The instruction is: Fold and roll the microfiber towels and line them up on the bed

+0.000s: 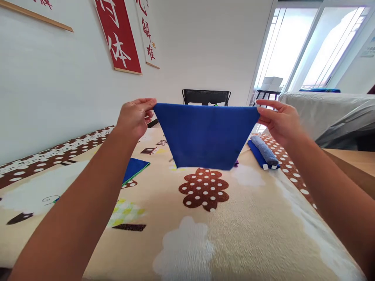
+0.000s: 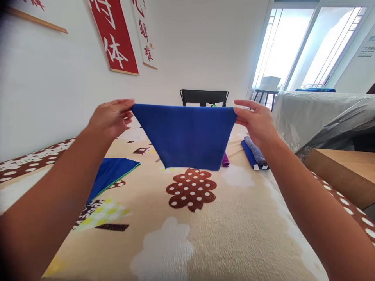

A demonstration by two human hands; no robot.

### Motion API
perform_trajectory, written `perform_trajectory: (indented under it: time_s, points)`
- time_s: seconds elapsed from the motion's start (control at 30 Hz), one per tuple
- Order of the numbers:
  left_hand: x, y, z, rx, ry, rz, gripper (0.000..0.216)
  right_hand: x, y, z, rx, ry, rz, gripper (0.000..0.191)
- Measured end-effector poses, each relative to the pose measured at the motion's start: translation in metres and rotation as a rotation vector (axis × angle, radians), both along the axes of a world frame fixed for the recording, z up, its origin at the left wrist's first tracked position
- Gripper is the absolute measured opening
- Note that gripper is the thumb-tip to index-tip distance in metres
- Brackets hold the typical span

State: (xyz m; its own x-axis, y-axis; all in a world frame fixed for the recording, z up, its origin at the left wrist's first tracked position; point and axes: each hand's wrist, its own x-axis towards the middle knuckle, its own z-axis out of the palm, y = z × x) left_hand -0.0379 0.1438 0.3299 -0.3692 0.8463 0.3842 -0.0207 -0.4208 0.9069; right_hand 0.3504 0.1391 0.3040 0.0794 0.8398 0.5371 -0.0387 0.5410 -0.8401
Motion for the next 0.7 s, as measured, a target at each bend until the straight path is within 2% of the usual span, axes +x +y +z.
perform_trajectory:
  time_s: [0.07, 0.1, 0.17, 0.23, 0.27, 0.37, 0.43, 0.47, 0.5, 0.57, 0.7]
  points:
    - [-0.005, -0.009, -0.006, 0.03, 0.016, -0.014, 0.025, -0.001, -0.007, -0.004, 0.046, -0.04, -0.007, 0.04]
    - [-0.008, -0.016, -0.015, 0.036, 0.024, -0.025, 0.027, -0.001, -0.012, -0.013, 0.037, -0.067, -0.02, 0.041]
    - [-0.014, -0.034, -0.051, 0.016, 0.068, -0.05, 0.03, 0.002, -0.025, -0.046, -0.031, -0.144, -0.073, 0.04]
    - [-0.019, -0.059, -0.105, -0.084, 0.146, -0.073, 0.036, 0.005, -0.046, -0.099, -0.141, -0.246, -0.124, 0.039]
    - [-0.022, -0.072, -0.136, -0.191, 0.193, -0.079, 0.04, 0.007, -0.058, -0.13, -0.193, -0.288, -0.151, 0.037]
    - [-0.028, -0.115, -0.229, -0.462, 0.297, -0.144, 0.044, 0.012, -0.1, -0.225, -0.429, -0.391, -0.089, 0.038]
    - [-0.031, -0.141, -0.276, -0.559, 0.425, -0.176, 0.042, 0.014, -0.125, -0.271, -0.561, -0.414, -0.036, 0.041]
    - [-0.032, -0.151, -0.292, -0.581, 0.476, -0.177, 0.04, 0.015, -0.134, -0.287, -0.608, -0.419, -0.008, 0.042]
    - [-0.032, -0.16, -0.303, -0.595, 0.515, -0.175, 0.038, 0.015, -0.141, -0.296, -0.643, -0.42, 0.019, 0.042]
    - [-0.032, -0.17, -0.313, -0.608, 0.553, -0.167, 0.036, 0.014, -0.148, -0.303, -0.682, -0.428, 0.065, 0.043]
    - [-0.031, -0.17, -0.311, -0.603, 0.566, -0.151, 0.038, 0.009, -0.144, -0.298, -0.683, -0.479, 0.066, 0.043]
